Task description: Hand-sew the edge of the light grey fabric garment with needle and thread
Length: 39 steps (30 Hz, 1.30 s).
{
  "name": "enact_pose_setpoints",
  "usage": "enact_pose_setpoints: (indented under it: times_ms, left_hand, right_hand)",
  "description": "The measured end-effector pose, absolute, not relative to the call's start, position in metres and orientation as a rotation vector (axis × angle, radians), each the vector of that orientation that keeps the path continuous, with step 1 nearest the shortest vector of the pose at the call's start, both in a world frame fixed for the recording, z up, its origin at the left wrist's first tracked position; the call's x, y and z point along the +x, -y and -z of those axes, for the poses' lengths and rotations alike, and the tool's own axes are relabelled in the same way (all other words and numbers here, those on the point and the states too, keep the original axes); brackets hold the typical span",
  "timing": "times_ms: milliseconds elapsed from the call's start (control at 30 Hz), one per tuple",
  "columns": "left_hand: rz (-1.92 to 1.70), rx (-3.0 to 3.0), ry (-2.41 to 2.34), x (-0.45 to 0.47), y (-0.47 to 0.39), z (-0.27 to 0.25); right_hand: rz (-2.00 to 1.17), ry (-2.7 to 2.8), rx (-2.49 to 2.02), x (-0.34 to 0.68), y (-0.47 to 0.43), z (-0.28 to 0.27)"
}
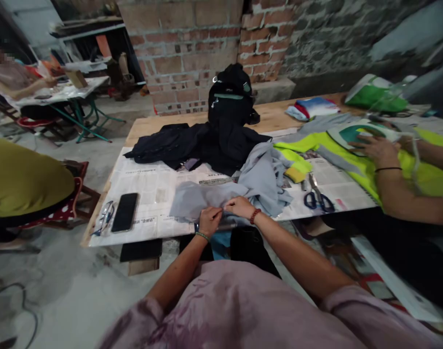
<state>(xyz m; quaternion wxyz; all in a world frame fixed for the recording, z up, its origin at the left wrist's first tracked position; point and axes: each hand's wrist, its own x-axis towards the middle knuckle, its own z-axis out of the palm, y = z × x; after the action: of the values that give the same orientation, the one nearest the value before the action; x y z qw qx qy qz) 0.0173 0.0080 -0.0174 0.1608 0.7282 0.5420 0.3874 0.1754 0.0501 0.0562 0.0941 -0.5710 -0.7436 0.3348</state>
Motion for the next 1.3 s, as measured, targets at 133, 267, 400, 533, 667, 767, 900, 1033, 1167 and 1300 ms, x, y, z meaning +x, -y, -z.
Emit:
enact_pose_setpoints:
  times_ms: [133,267,400,533,667,767,900,1033,1167,1300]
  left_hand:
    - [-1.139,2.072,-1.529,0.018,-0.009,0.019]
    - [-1.106,2.097,-1.54,0.018,-0.009,0.022]
    - [-1.033,2.128,-1.531,0.017,-0.01,0.021]
    - [-0.921,2.141,-1.555,0.019,-0.009,0.014]
    - [-0.899,2.11,-1.578,0.022,-0.009,0.009]
    - [-0.929,2.091,-1.572,0.023,-0.009,0.01]
    - [-0.952,2.086,-1.564,0.023,-0.01,0.011]
    - [-0.95,2.09,-1.573,0.021,-0.011,0.011]
    - [-0.938,2.118,-1.526,0.02,-0.012,0.013]
    - [-0.93,2.136,-1.52,0.02,-0.013,0.015]
  right_hand:
    - [-1.03,2.124,-1.717,0.174,-0.049,-0.058]
    - [-1.072,2.041,-1.708,0.17,-0.047,-0.056]
    - [-1.106,1.903,-1.687,0.169,-0.051,-0.046]
    - [-1.156,1.743,-1.709,0.168,-0.059,-0.034]
    - [-1.23,1.646,-1.673,0.168,-0.06,-0.027]
    - [-1.3,1.651,-1.617,0.169,-0.056,-0.028]
    - [-1.339,1.714,-1.581,0.17,-0.052,-0.033]
    - [-1.26,1.758,-1.604,0.17,-0.051,-0.035]
    - [-1.17,1.695,-1.664,0.165,-0.05,-0.025]
    - [-1.141,1.569,-1.724,0.159,-0.05,-0.015]
